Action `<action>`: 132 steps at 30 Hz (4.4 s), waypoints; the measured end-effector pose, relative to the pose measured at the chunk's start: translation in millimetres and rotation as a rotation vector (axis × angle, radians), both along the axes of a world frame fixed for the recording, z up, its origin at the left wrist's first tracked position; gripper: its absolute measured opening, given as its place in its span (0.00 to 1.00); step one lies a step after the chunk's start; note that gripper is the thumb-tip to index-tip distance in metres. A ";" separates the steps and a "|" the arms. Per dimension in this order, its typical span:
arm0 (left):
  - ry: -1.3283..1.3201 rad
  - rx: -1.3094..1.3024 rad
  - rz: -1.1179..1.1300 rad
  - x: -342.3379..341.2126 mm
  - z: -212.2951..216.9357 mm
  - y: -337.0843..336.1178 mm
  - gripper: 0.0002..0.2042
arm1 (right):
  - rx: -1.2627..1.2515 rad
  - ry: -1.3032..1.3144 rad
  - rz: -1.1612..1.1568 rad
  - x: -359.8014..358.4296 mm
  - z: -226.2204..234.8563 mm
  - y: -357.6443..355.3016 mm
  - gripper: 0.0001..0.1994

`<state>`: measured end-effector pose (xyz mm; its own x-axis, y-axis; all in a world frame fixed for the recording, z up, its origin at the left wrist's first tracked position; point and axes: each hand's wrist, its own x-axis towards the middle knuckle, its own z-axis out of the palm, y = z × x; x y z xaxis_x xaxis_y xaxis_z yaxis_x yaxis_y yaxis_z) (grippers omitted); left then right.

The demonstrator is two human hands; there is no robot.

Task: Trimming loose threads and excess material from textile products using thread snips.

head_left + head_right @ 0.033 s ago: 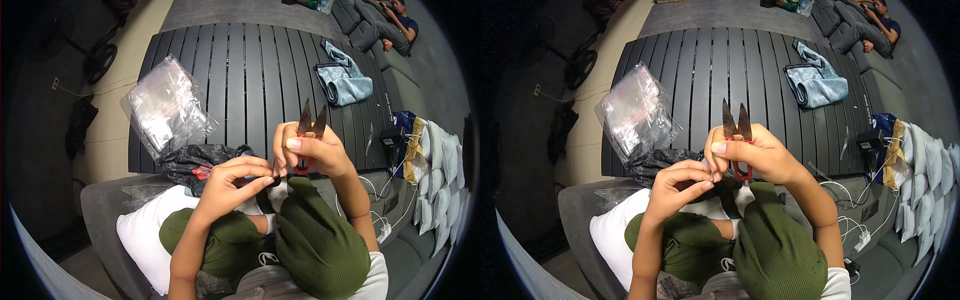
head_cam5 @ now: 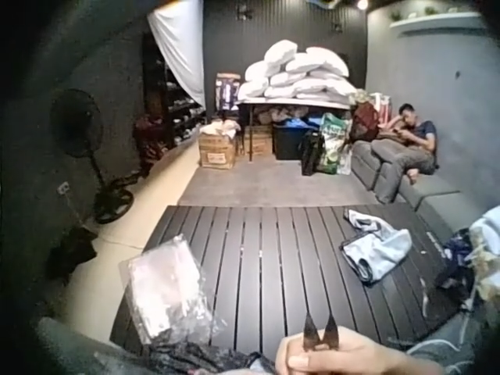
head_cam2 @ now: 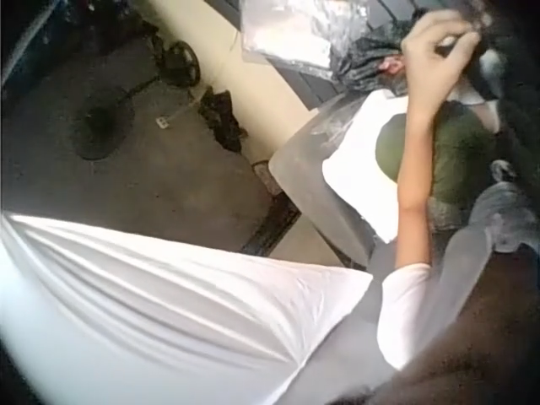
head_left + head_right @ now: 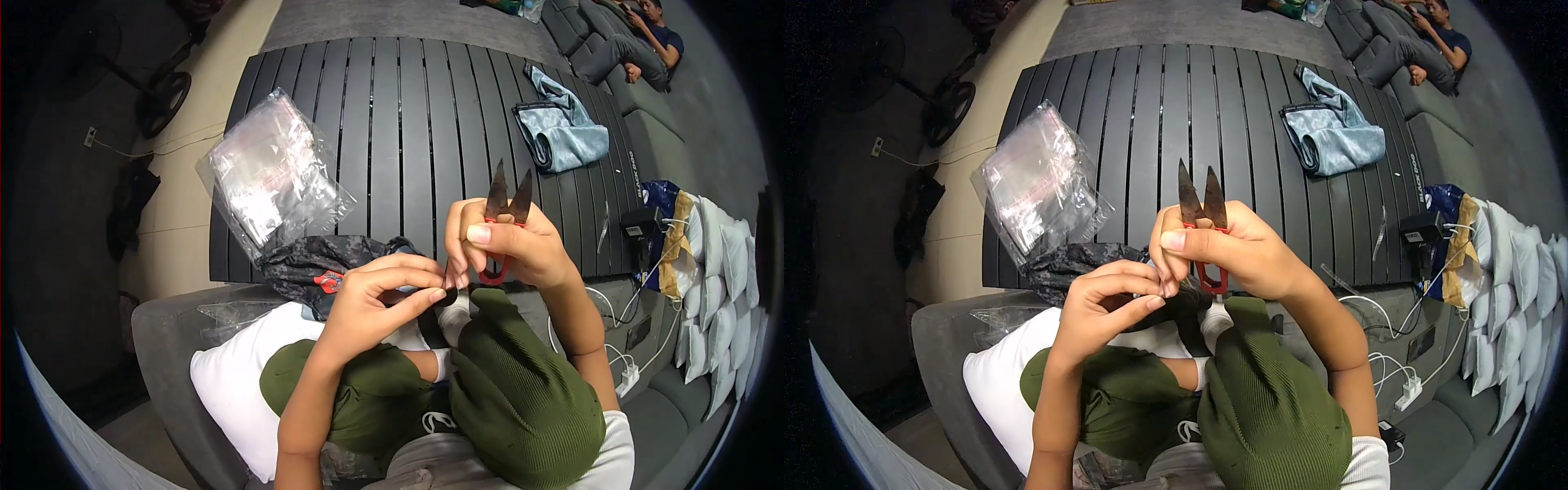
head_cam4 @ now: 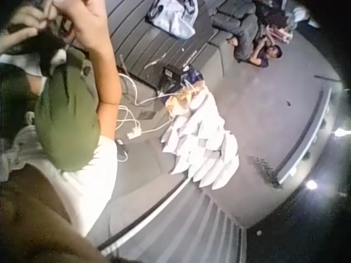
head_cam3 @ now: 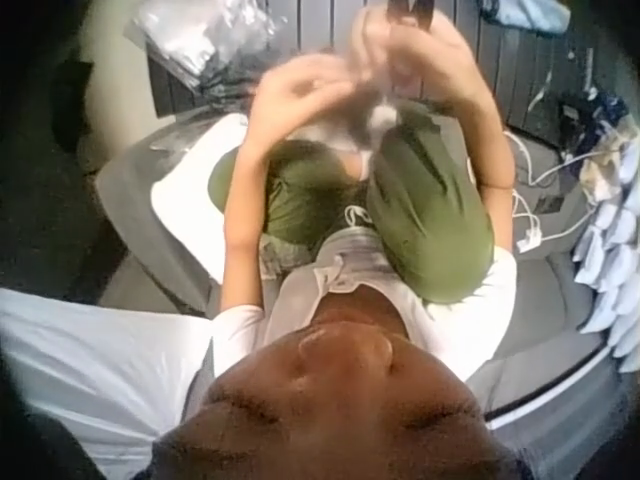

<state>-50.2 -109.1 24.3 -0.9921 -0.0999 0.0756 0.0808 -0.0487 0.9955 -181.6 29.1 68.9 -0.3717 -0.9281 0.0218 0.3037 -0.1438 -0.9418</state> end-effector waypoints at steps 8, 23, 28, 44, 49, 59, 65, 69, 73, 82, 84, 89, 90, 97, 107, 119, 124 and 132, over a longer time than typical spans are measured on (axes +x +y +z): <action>-0.136 0.295 0.055 2.0 9.6 2.3 0.03 | -0.005 -0.229 0.015 -13.4 -13.6 -2.9 0.14; -0.043 -0.077 -0.087 2.0 15.3 -5.0 0.22 | 0.603 0.621 0.121 -7.9 2.4 48.9 0.14; -0.041 -0.073 -0.054 0.8 14.1 -1.6 0.23 | 0.629 0.789 0.224 7.3 1.8 49.3 0.22; -0.017 -0.134 -0.077 -3.3 12.7 3.1 0.24 | 0.596 0.878 0.234 17.7 -1.5 35.1 0.24; -0.036 -0.122 -0.055 -1.9 12.1 4.3 0.23 | 0.592 0.929 0.244 16.3 -0.5 33.2 0.25; -0.040 -0.134 -0.040 -0.4 12.3 4.9 0.22 | 0.597 0.970 0.231 14.1 -10.0 33.7 0.23; -0.026 -0.050 -0.088 -0.9 12.4 1.8 0.21 | 0.534 1.085 0.191 14.0 -12.1 34.8 0.22; -0.063 -0.033 -0.070 0.4 11.1 1.3 0.21 | 0.498 1.095 0.186 13.9 -15.7 36.5 0.22; -0.041 -0.018 -0.057 0.3 12.2 1.6 0.25 | 0.455 0.820 0.125 9.6 -10.7 38.4 0.21; -0.080 0.233 -0.070 1.1 12.0 -0.5 0.42 | 0.246 0.490 0.083 -18.1 -18.9 58.6 0.20; -0.057 0.101 0.055 -1.7 4.9 -1.8 0.45 | 0.244 0.303 -0.031 -16.2 -20.4 56.5 0.19; -0.072 0.198 -0.025 -1.4 8.8 -1.1 0.48 | 0.136 0.248 -0.137 -10.5 -37.3 33.1 0.13; -0.050 0.215 -0.057 0.2 9.7 -1.5 0.49 | 0.180 0.210 -0.095 -7.6 -37.6 30.5 0.16; -0.006 0.290 -0.116 -0.7 10.5 -3.3 0.44 | 0.252 -0.187 0.157 2.2 -58.9 22.2 0.18; -0.485 0.388 -0.055 -1.3 11.6 -3.1 0.11 | 0.249 -0.143 -0.095 4.4 -41.5 24.2 0.13; -0.598 0.632 -0.024 3.7 5.4 -1.8 0.07 | 0.374 0.124 -0.290 8.8 -23.8 25.4 0.19; -0.632 0.774 0.002 1.9 8.6 1.7 0.05 | 0.309 0.406 -0.285 19.0 -21.1 36.0 0.17; -0.618 0.803 0.011 4.7 1.3 2.7 0.09 | 0.398 0.478 -0.282 24.2 -9.3 32.4 0.14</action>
